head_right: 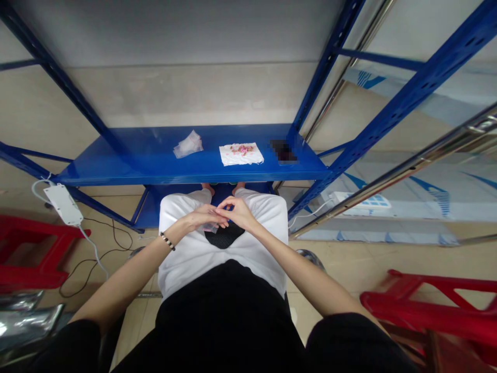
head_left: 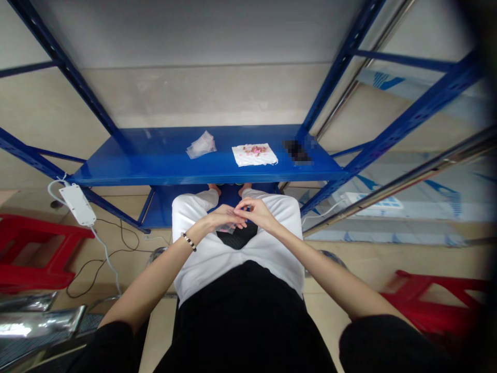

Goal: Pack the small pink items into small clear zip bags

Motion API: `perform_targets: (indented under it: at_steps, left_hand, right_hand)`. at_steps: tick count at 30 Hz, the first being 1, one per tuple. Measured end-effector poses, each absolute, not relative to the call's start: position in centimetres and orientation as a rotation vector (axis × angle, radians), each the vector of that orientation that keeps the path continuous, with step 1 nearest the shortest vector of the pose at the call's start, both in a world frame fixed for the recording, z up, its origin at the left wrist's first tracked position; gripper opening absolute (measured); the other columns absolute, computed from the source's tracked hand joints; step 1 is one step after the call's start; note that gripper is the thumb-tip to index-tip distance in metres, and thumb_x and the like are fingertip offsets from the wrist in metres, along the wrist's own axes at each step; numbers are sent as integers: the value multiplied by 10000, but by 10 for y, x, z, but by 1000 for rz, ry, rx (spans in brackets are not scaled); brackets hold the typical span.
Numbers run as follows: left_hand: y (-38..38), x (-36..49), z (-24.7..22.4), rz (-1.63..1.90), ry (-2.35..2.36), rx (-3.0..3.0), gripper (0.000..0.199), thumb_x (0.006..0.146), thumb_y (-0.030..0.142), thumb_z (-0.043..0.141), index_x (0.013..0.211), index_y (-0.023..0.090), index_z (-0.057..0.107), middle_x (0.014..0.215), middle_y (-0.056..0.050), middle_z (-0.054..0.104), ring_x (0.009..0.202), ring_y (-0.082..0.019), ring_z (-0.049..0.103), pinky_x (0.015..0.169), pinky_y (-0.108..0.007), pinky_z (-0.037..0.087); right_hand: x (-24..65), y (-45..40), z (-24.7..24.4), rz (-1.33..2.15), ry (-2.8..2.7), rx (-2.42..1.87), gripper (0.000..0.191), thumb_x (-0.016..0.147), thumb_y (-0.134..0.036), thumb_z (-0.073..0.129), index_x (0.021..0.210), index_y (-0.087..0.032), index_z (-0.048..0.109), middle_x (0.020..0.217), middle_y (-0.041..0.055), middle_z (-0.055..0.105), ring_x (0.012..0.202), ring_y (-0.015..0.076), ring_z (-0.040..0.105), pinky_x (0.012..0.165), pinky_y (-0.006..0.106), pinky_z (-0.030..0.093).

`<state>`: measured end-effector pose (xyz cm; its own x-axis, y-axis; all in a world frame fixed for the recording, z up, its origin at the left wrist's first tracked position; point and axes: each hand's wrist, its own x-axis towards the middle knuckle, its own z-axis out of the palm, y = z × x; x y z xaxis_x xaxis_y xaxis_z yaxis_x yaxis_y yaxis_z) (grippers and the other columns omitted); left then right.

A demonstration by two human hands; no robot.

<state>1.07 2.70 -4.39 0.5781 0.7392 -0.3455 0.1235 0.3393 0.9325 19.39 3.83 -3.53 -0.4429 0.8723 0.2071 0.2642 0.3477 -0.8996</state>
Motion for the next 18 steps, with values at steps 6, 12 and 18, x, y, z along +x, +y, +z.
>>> perform_targets:
  at_steps: [6, 12, 18]
  left_hand:
    - [22, 12, -34, 537, 806, 1120, 370, 668, 349, 826, 895, 72, 734, 892, -156, 738, 794, -188, 695, 721, -271, 495]
    - [21, 14, -36, 670, 723, 998, 356, 698, 345, 816, 885, 62, 710, 889, -155, 722, 785, -190, 685, 728, -291, 503]
    - [21, 15, -29, 795, 696, 864, 332, 765, 369, 757, 916, 88, 668, 868, -129, 706, 799, -198, 680, 733, -295, 515]
  right_hand:
    - [193, 37, -28, 1084, -1893, -961, 289, 817, -463, 683, 816, -184, 761, 829, 66, 688, 790, 183, 596, 629, 276, 423]
    - [192, 36, -27, 1121, -1814, -977, 325, 877, -470, 587, 852, -184, 740, 846, 62, 679, 800, 186, 612, 656, 278, 454]
    - [192, 39, -25, 1118, -1770, -995, 327, 880, -488, 568, 984, -207, 696, 952, 52, 693, 862, 191, 626, 712, 276, 469]
